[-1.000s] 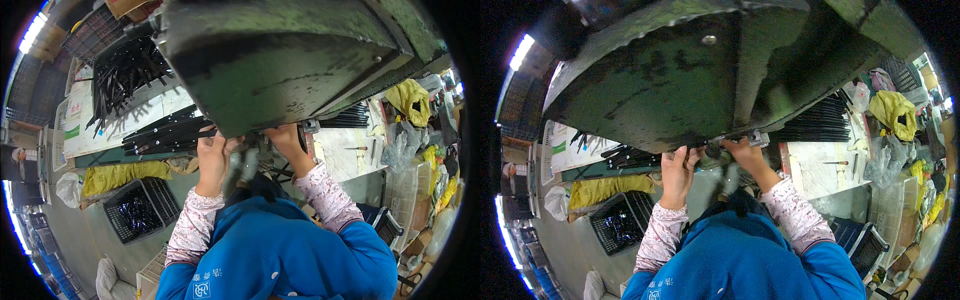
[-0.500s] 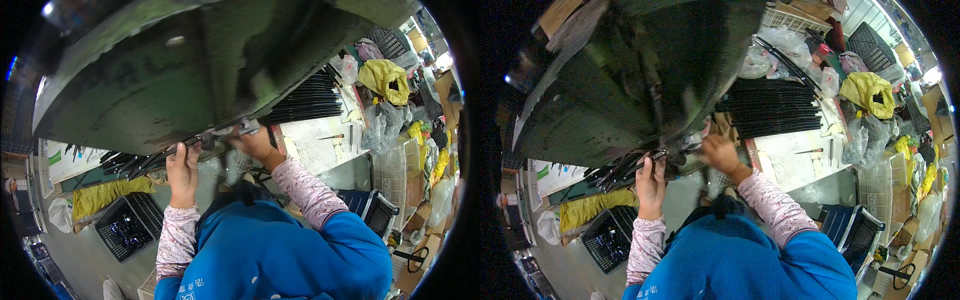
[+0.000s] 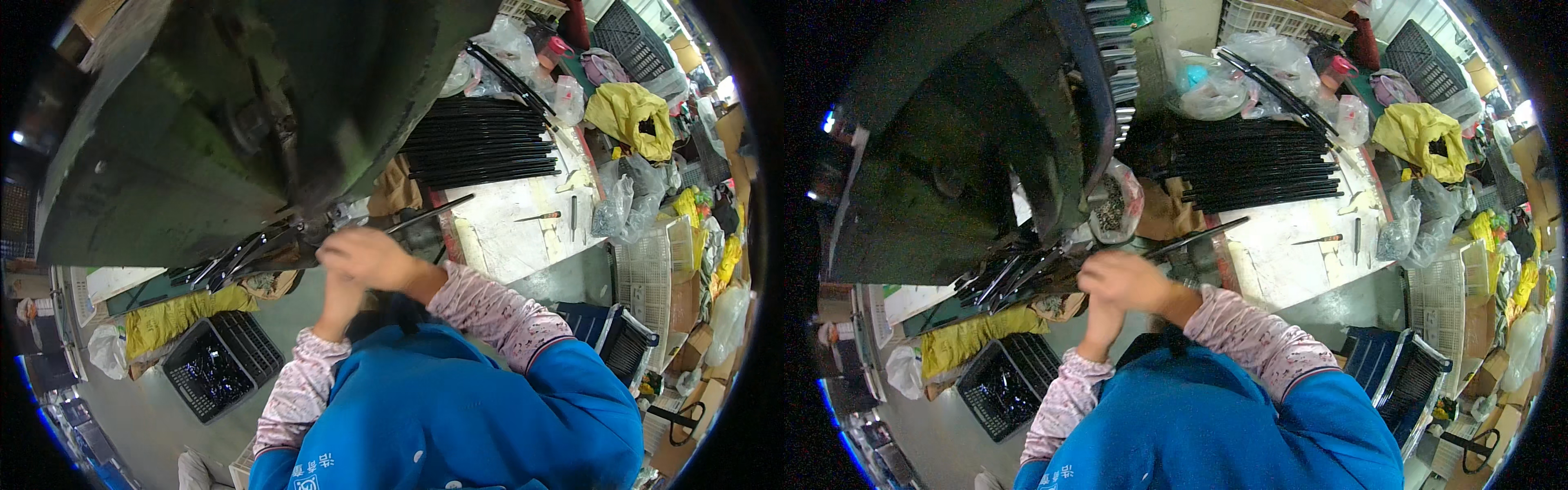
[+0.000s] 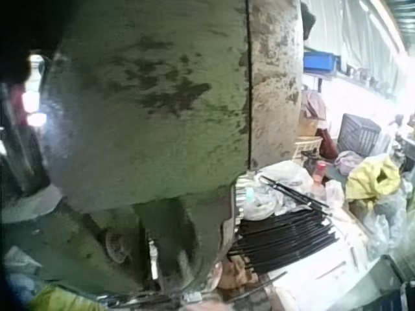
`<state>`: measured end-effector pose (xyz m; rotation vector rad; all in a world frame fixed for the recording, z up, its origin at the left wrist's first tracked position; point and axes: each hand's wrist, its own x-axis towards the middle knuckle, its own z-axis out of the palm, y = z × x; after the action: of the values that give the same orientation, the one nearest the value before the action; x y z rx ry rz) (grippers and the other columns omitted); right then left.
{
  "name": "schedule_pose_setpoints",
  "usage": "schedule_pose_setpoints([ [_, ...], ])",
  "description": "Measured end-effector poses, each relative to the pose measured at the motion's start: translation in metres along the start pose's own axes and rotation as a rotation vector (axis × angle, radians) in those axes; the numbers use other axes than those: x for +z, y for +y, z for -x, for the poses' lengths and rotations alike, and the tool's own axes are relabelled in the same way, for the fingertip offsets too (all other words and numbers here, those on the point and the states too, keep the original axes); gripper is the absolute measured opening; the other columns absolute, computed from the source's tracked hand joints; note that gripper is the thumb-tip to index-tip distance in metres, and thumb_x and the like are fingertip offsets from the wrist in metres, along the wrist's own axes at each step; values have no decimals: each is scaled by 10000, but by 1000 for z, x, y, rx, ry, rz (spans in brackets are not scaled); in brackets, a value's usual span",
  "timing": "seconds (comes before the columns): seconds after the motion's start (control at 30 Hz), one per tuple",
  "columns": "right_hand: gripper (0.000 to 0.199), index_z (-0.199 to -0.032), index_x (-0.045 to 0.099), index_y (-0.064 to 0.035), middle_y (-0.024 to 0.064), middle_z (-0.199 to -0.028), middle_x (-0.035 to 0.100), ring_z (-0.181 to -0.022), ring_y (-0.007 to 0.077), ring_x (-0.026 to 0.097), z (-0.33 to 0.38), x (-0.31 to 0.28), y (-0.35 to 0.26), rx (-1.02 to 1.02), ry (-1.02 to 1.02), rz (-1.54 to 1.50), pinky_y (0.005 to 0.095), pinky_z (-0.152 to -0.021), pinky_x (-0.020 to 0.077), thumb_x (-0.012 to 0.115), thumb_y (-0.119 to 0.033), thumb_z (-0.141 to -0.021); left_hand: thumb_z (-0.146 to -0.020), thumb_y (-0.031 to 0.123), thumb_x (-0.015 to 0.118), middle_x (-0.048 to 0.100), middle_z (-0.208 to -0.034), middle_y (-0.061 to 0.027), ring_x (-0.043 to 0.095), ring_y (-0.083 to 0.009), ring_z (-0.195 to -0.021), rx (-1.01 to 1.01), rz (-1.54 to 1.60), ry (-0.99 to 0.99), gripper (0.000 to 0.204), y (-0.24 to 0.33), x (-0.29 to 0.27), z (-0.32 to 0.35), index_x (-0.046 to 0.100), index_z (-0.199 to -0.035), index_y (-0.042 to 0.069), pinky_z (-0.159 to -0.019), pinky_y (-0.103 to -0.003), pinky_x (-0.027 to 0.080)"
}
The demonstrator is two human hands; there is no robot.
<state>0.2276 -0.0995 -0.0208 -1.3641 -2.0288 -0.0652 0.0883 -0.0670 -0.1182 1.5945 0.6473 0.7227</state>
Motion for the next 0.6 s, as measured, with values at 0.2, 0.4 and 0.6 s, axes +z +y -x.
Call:
schedule_pose_setpoints([
  [0.2, 580, -1156, 604, -64, 87, -1033, 604, -989, 282, 562, 17, -17, 19, 254, 45, 149, 402, -904, 430, 713, -445, -734, -962, 106, 538, 652, -1008, -146, 659, -197, -882, -156, 546, 370, 156, 92, -34, -11, 554, -1073, -3, -797, -303, 570],
  [0.4, 303, -944, 647, -54, 113, -908, 598, -939, 314, 537, 13, -38, 33, 318, 204, 136, 467, -913, 377, 761, -187, -695, -970, 211, 556, 626, -1095, -181, 658, -252, -919, -63, 711, 495, 213, 101, -107, -2, 548, -1090, 35, -823, -335, 575],
  [0.6, 290, -1038, 657, -86, 100, -1190, 587, -1098, 302, 545, -7, 12, 32, 544, 372, -771, 448, -935, 403, 718, -234, -795, -933, 121, 600, 621, -1130, -197, 662, -285, -958, -120, 795, 448, 243, 114, -88, -15, 547, -1143, 10, -858, -348, 569],
])
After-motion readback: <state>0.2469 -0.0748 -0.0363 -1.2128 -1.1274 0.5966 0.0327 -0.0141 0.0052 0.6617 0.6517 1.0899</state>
